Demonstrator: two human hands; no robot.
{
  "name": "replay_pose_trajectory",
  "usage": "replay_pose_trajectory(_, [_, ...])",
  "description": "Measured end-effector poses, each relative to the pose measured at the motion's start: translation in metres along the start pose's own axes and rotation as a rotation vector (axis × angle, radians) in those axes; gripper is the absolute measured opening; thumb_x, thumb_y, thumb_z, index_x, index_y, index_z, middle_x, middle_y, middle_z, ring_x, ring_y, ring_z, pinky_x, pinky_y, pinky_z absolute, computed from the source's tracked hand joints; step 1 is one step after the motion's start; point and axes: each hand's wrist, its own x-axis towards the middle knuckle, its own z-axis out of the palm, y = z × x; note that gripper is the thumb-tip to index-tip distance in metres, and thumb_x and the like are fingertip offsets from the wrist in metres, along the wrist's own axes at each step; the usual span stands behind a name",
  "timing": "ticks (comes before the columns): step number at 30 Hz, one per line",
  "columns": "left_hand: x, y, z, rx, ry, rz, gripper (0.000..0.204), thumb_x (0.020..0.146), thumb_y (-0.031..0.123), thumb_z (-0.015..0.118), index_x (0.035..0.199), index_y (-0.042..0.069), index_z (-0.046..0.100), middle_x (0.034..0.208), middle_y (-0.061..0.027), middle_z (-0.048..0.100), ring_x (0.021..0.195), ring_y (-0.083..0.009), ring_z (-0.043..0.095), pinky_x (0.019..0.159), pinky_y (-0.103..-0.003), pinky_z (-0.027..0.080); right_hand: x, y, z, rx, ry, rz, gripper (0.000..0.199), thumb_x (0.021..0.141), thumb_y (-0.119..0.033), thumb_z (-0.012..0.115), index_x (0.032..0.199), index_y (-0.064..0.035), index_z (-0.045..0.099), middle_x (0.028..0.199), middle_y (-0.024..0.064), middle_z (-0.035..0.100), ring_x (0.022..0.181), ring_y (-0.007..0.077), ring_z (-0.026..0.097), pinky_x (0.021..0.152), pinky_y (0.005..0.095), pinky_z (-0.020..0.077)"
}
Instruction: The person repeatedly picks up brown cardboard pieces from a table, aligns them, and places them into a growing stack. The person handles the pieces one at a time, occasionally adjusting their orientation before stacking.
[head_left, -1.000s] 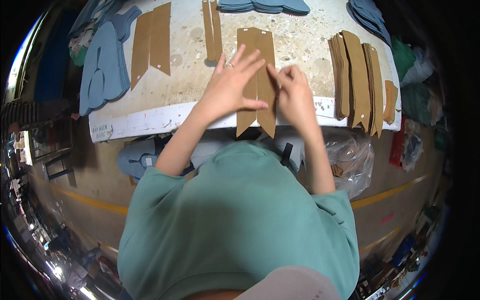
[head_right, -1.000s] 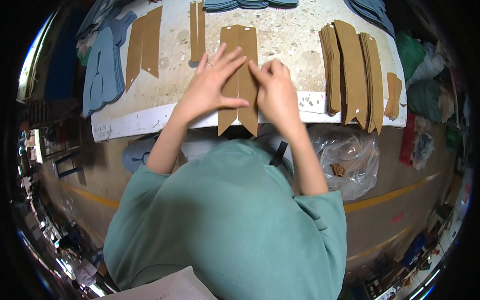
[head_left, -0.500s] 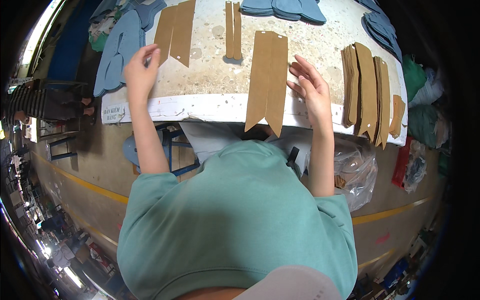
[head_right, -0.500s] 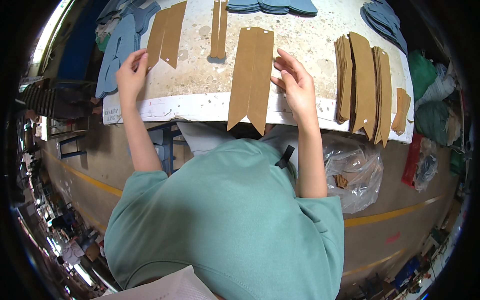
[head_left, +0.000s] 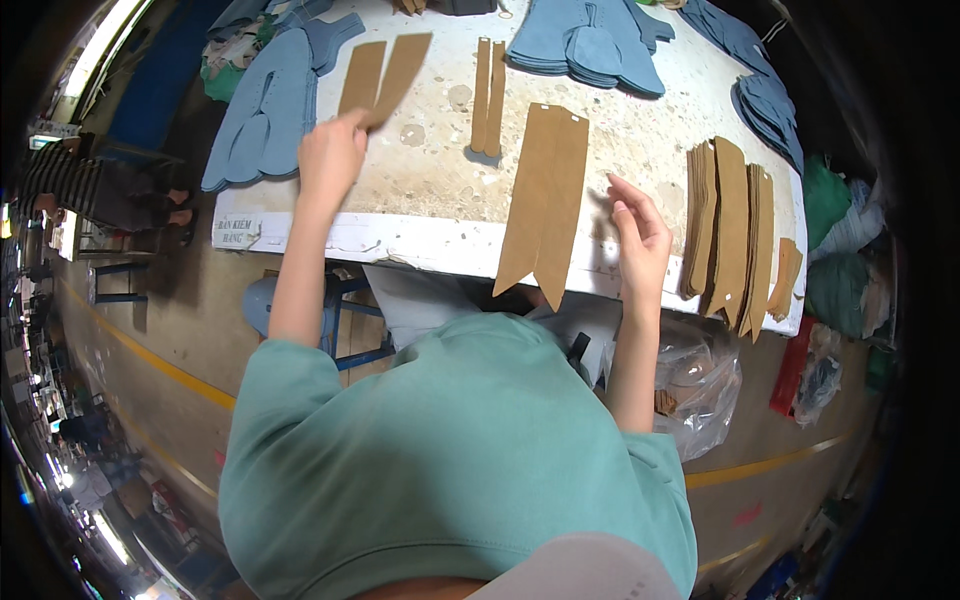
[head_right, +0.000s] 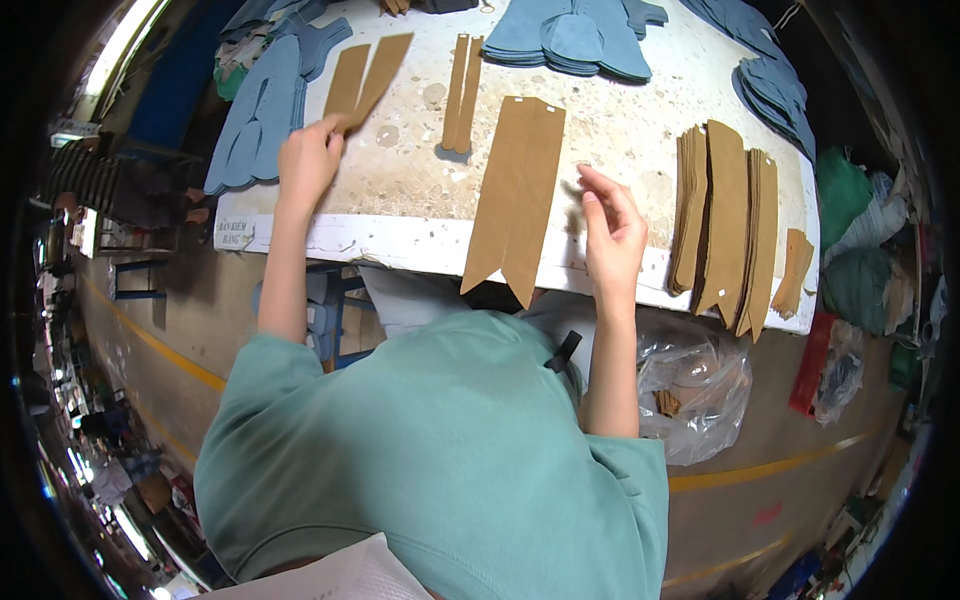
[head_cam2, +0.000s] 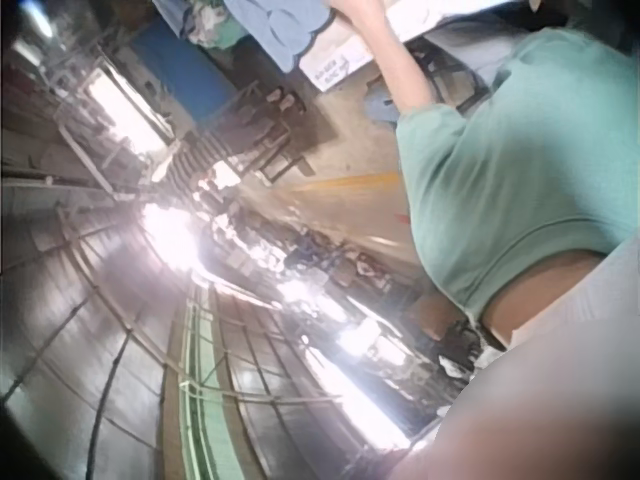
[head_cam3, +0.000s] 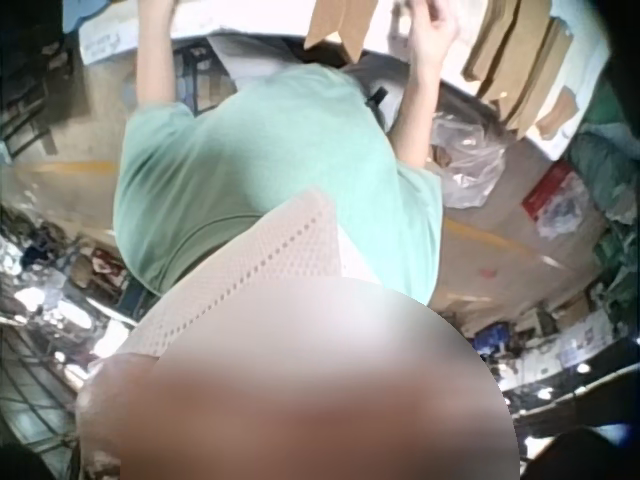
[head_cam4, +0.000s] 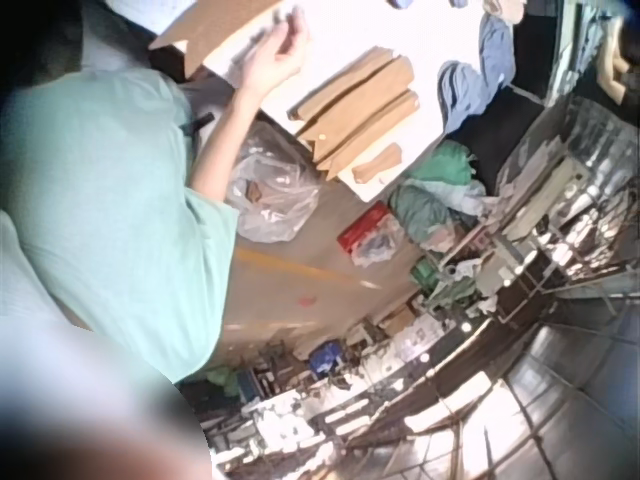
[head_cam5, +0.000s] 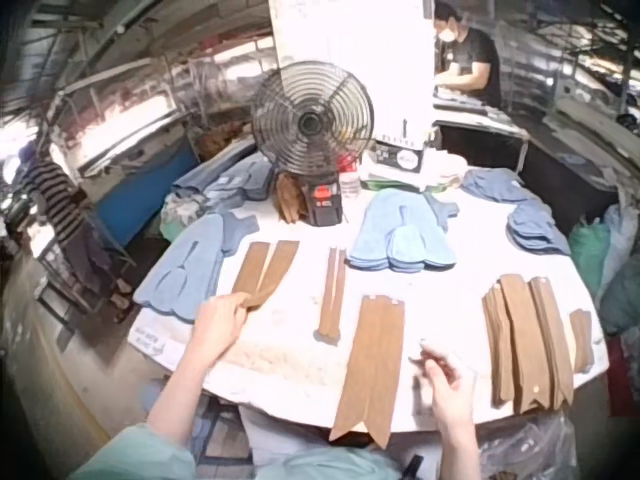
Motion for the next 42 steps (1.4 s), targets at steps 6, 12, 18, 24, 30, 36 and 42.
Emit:
replay_pose_trajectory(6, [-0.062, 0.027, -0.046, -0.401, -0.409, 0.118, 0.036, 0.080, 0.025, 0.073, 0.110, 0.006, 0.069, 0.085, -0.0151, 0.071, 0.078, -0.0240, 0.070, 0.075, -0.033, 0.054, 0.001, -0.028, 0.055, 0.175, -0.509, 0.150, 0.036, 0.095, -0.008, 0.054, 0.131, -0.0032, 0.055, 0.110, 0.0033, 0.062, 0.096, 0.0092, 0.058, 0.088, 0.0243, 0.0457])
replay_pose_trajectory(12, [-0.046, -0.004, -0.038, -0.399, -0.055, -0.153, 0.040, 0.083, 0.031, 0.071, 0.113, 0.005, 0.065, 0.103, -0.0159, 0.069, 0.095, -0.0255, 0.068, 0.080, -0.034, 0.053, 0.017, -0.033, 0.118, 0.183, -0.422, 0.187, 0.058, 0.090, -0.005, 0.058, 0.144, -0.0143, 0.040, 0.139, 0.0164, 0.044, 0.126, 0.0246, 0.045, 0.095, 0.0317, 0.0438])
replay_pose_trajectory(18, [-0.021, -0.023, 0.009, -0.085, 0.045, -0.171, 0.057, 0.076, 0.035, 0.077, 0.121, 0.005, 0.059, 0.107, -0.0184, 0.063, 0.095, -0.0320, 0.064, 0.086, -0.041, 0.049, 0.012, -0.029, 0.146, 0.293, -0.394, 0.363, 0.062, 0.089, -0.005, 0.056, 0.146, -0.0181, 0.036, 0.145, 0.0166, 0.033, 0.128, 0.0229, 0.040, 0.096, 0.0334, 0.0440])
replay_pose_trajectory(24, [-0.020, -0.028, 0.025, -0.460, 0.092, -0.251, 0.066, 0.069, 0.026, 0.082, 0.127, 0.008, 0.055, 0.107, -0.0176, 0.059, 0.097, -0.0314, 0.060, 0.083, -0.039, 0.050, 0.003, -0.012, 0.160, 0.162, -0.303, 0.118, 0.067, 0.083, -0.002, 0.063, 0.144, -0.0176, 0.039, 0.136, 0.0198, 0.041, 0.116, 0.0243, 0.050, 0.090, 0.0328, 0.0477])
replay_pose_trajectory(30, [-0.047, -0.014, 0.027, -0.600, 0.115, -0.029, 0.055, 0.080, 0.002, 0.073, 0.131, 0.003, 0.052, 0.120, -0.0118, 0.060, 0.101, -0.0165, 0.062, 0.083, -0.029, 0.051, -0.002, -0.013, 0.167, -0.650, -0.370, -0.249, 0.062, 0.073, -0.009, 0.072, 0.131, -0.0061, 0.050, 0.098, 0.0197, 0.058, 0.092, 0.0365, 0.061, 0.076, 0.0445, 0.0510])
replay_pose_trajectory(36, [-0.062, -0.015, -0.004, -1.291, -0.020, -0.367, 0.035, 0.093, 0.007, 0.056, 0.127, -0.001, 0.057, 0.109, -0.0128, 0.067, 0.092, -0.0106, 0.062, 0.082, -0.023, 0.048, -0.005, -0.005, 0.167, -0.593, -0.293, -0.402, 0.043, 0.077, -0.006, 0.067, 0.119, -0.0052, 0.058, 0.082, 0.0143, 0.063, 0.078, 0.0315, 0.066, 0.069, 0.0405, 0.0527])
replay_pose_trajectory(42, [-0.060, -0.004, -0.071, -1.610, -0.038, -0.279, 0.034, 0.094, 0.009, 0.051, 0.122, -0.010, 0.058, 0.115, -0.0158, 0.066, 0.096, -0.0133, 0.065, 0.091, -0.025, 0.049, 0.006, -0.026, 0.132, -0.005, -0.586, -0.062, 0.035, 0.079, 0.001, 0.062, 0.114, -0.0020, 0.065, 0.091, 0.0116, 0.058, 0.071, 0.0188, 0.061, 0.064, 0.0320, 0.0507])
